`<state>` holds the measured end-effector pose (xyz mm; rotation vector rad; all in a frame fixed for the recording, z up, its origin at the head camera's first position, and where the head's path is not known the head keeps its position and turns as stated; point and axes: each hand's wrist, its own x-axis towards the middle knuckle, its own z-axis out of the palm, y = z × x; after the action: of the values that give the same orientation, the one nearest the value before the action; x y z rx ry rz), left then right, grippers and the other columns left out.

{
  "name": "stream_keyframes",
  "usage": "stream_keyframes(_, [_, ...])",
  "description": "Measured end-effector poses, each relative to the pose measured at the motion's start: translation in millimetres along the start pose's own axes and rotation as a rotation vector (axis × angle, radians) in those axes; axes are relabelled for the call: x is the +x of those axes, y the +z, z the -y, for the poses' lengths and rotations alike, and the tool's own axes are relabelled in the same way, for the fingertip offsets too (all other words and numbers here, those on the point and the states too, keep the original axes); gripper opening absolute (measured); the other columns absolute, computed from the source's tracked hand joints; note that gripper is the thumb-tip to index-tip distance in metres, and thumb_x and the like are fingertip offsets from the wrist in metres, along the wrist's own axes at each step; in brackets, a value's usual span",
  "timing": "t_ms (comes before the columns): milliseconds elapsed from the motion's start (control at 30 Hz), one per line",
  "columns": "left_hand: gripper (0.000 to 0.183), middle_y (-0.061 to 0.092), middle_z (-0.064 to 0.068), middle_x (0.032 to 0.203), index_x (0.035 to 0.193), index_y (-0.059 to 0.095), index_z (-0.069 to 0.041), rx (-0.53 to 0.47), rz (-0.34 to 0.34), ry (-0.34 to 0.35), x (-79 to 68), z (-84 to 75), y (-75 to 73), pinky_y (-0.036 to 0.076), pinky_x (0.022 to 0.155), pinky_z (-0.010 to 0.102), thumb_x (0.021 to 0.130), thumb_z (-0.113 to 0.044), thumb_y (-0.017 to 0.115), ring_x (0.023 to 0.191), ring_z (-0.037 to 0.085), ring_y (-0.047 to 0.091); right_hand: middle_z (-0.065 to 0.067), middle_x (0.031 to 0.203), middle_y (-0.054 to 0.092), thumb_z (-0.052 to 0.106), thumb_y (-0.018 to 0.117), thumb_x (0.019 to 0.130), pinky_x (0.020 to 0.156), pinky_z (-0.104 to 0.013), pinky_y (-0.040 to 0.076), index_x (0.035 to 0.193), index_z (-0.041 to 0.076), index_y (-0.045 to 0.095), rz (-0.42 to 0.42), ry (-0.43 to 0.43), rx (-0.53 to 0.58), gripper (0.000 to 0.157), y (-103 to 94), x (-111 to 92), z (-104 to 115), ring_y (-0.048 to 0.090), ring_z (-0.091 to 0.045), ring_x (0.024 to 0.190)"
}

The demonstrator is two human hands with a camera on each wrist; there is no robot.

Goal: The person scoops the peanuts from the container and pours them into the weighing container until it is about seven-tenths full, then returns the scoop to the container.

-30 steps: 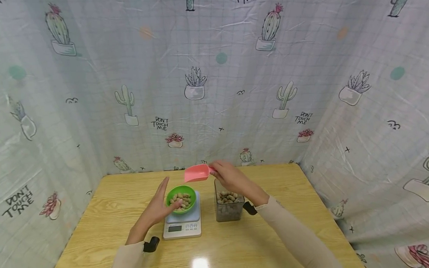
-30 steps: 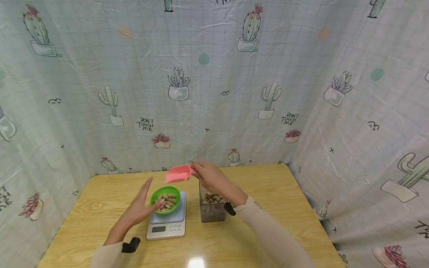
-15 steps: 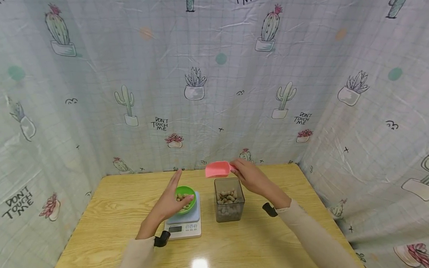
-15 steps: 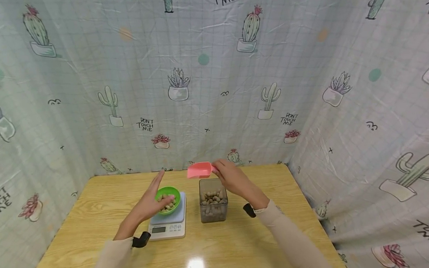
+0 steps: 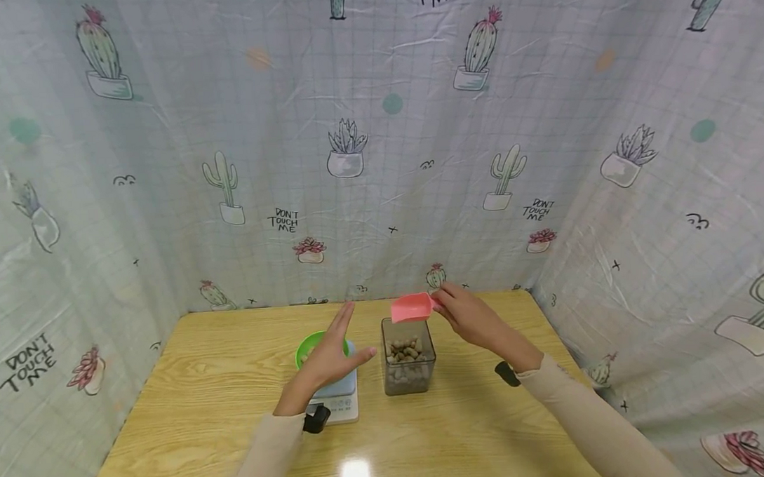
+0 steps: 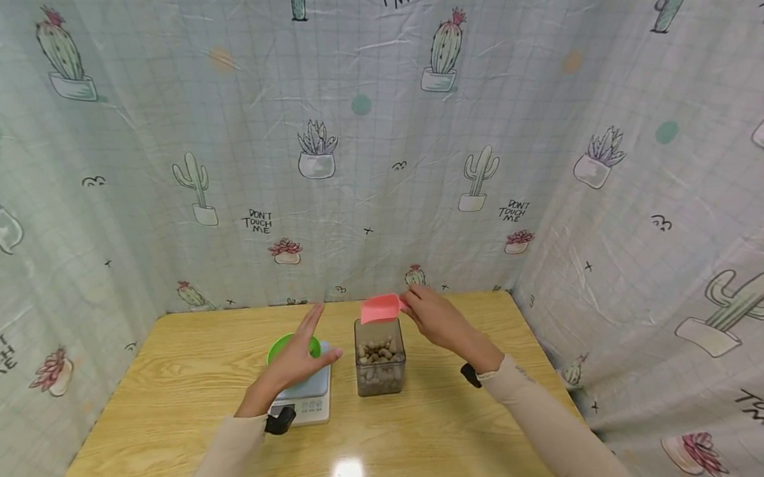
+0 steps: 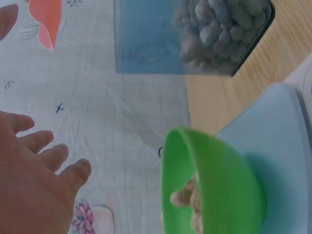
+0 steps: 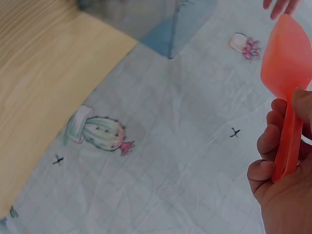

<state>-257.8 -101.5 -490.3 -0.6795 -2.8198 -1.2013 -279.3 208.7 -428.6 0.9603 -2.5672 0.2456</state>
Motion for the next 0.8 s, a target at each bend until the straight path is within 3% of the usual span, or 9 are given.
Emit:
stream_keyframes(233, [0.096, -0.001, -0.008, 0.159, 0.148, -0.006, -0.038, -0.004, 0.051, -0.011, 11.2, -3.8, 25.8, 0.032, 0.106, 0.057, 0.082, -0.057, 0.061, 0.143, 0.032, 0.020, 0.001, 0.087, 0.056, 0.015, 0.065, 0.087, 0.064, -0.027, 0.045, 0.099, 0.012, 0.060, 0.018, -0.093, -0.133, 0.014, 2.1, -6.3, -7.4, 0.052, -0.013, 0.074])
stream_keyframes(433, [0.103, -0.003, -0.002, 0.160, 0.149, -0.007, -0.033, 0.009, 0.131, -0.019, 18.5, -1.9, 48.7, 0.031, 0.108, 0.054, 0.078, -0.066, 0.059, 0.145, 0.030, 0.014, 0.001, 0.084, 0.056, 0.023, 0.060, 0.090, 0.062, -0.027, 0.043, 0.099, 0.014, 0.061, 0.073, -0.166, -0.273, 0.012, 11.6, -5.3, -4.8, 0.051, -0.012, 0.069])
stream_keyframes(800, [0.112, -0.008, -0.002, 0.159, 0.149, -0.011, -0.029, -0.006, 0.174, -0.041, 30.6, 3.8, 65.5, 0.032, 0.109, 0.051, 0.074, -0.067, 0.063, 0.146, 0.030, 0.011, 0.001, 0.100, 0.059, 0.015, 0.065, 0.087, 0.084, -0.033, 0.048, 0.108, 0.016, 0.062, 0.229, -0.249, -0.523, 0.021, 27.5, 4.2, 6.0, 0.057, -0.017, 0.093])
